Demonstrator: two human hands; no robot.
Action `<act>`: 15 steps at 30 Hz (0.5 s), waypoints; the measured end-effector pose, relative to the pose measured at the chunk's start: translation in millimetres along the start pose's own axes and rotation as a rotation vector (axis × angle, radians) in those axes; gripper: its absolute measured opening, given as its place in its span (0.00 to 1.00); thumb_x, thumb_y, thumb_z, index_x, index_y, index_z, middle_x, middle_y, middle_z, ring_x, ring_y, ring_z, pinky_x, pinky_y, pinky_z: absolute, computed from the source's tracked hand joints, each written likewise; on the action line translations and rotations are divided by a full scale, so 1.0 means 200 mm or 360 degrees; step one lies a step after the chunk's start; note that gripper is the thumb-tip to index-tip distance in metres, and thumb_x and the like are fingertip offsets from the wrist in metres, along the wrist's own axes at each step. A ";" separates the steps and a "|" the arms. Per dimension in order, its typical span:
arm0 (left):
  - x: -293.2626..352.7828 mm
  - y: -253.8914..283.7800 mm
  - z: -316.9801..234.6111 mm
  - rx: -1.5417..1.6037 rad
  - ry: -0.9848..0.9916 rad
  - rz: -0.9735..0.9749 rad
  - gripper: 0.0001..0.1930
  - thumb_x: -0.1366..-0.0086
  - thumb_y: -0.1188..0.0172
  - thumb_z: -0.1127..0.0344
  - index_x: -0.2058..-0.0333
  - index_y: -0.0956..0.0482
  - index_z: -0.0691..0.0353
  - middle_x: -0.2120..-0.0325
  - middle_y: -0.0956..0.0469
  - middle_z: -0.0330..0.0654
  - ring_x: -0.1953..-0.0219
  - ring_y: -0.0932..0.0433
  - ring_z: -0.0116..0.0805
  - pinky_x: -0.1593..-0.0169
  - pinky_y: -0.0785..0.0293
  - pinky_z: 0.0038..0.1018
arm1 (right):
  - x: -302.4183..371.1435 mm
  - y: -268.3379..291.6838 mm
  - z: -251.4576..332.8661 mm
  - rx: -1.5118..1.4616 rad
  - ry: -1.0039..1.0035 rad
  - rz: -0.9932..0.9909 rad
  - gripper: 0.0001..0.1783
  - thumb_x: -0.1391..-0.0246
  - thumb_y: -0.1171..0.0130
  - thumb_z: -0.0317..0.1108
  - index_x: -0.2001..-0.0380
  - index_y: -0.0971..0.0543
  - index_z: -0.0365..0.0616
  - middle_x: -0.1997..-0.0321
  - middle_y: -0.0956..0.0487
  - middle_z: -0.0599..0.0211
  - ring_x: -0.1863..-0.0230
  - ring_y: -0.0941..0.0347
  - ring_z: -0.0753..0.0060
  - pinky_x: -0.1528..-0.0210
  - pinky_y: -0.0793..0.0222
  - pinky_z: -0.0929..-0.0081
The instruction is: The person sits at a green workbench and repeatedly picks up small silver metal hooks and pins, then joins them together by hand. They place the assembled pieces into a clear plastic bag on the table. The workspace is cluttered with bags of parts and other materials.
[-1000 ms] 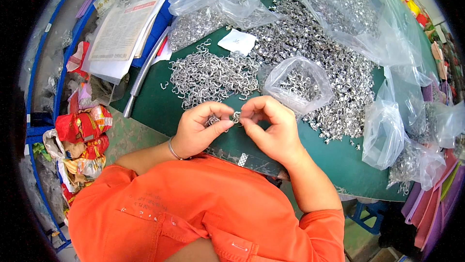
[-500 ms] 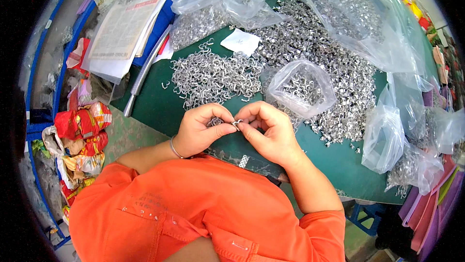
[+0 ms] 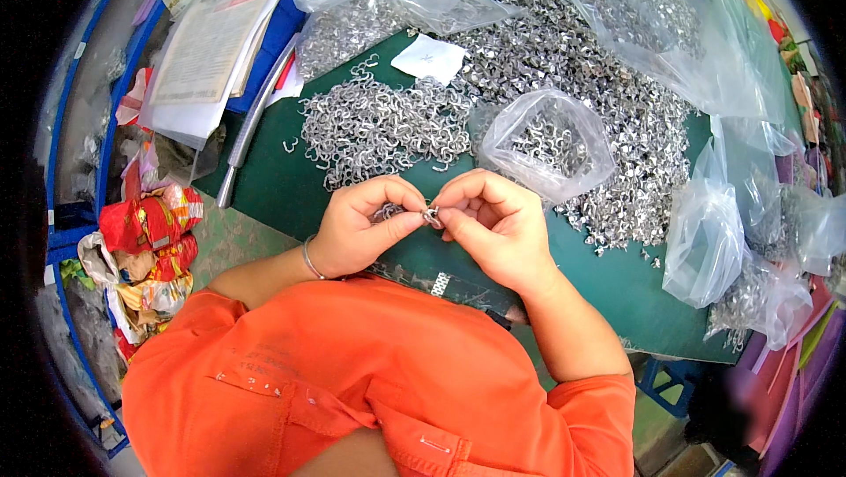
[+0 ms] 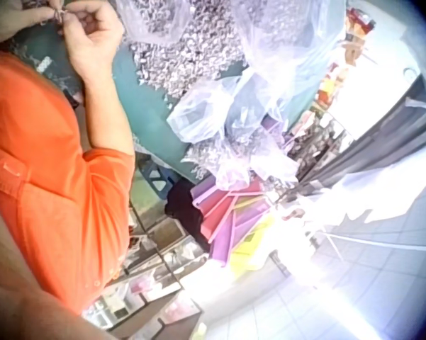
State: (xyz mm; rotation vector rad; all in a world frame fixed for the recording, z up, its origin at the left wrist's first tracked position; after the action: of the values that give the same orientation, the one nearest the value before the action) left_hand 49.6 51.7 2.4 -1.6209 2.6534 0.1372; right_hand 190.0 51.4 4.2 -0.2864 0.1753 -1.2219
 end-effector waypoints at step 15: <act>0.02 0.04 -0.02 0.0008 -0.0177 -0.0090 0.06 0.44 0.39 0.83 0.67 0.23 0.66 0.66 0.22 0.45 0.64 0.22 0.30 0.60 0.25 0.23 | 0.01 0.05 -0.04 0.0149 -0.0243 -0.0101 0.06 0.50 0.43 0.16 0.67 0.20 0.33 0.62 0.22 0.63 0.63 0.24 0.80 0.65 0.28 0.84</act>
State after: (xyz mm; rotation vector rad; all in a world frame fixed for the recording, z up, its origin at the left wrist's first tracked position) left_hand 41.4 50.6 6.5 -1.6340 2.5218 0.2131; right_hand 197.7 51.8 -5.7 -0.3042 -0.0230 -1.2619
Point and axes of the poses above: each hand's wrist, its own x-axis away from the middle knuckle, its own y-axis out of the back of the hand, z = x × y, the point moved 8 cm from there along -x, towards the middle knuckle
